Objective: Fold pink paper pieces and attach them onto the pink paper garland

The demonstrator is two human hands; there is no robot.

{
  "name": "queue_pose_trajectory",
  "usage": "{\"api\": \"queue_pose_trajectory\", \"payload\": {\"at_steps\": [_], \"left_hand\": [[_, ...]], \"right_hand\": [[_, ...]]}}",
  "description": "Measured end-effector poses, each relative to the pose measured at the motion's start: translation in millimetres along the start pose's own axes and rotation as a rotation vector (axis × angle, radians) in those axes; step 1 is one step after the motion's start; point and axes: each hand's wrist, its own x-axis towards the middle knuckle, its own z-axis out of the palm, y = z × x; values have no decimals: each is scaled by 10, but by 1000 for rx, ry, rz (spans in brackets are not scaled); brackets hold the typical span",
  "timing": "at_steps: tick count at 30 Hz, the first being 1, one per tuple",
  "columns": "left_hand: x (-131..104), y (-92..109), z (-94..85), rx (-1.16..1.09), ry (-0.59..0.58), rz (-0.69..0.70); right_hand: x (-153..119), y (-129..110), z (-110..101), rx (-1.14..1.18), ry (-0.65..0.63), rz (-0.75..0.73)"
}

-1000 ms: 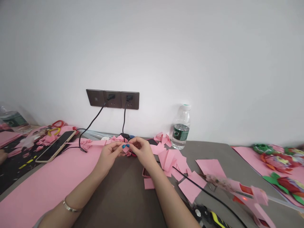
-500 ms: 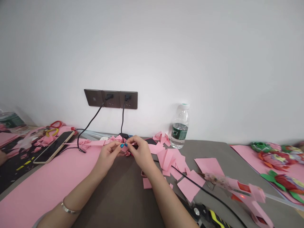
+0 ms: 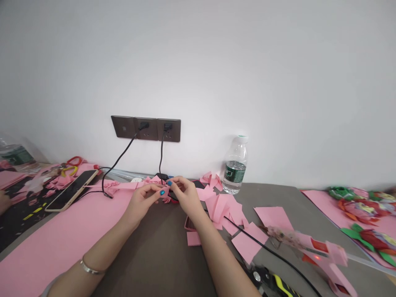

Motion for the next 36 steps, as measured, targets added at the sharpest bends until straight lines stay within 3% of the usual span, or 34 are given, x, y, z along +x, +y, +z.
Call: {"api": "queue_pose_trajectory", "payload": {"at_steps": [9, 19, 27, 36], "left_hand": [[18, -26, -15, 13, 76, 129], [-10, 21, 0, 152, 107, 234], [-12, -12, 19, 168, 42, 257], [-19, -17, 15, 150, 83, 239]], "right_hand": [[-28, 12, 67, 110, -109, 20], [-26, 107, 121, 320, -44, 114], [1, 120, 97, 325, 137, 117], [-14, 108, 128, 332, 75, 133]]}}
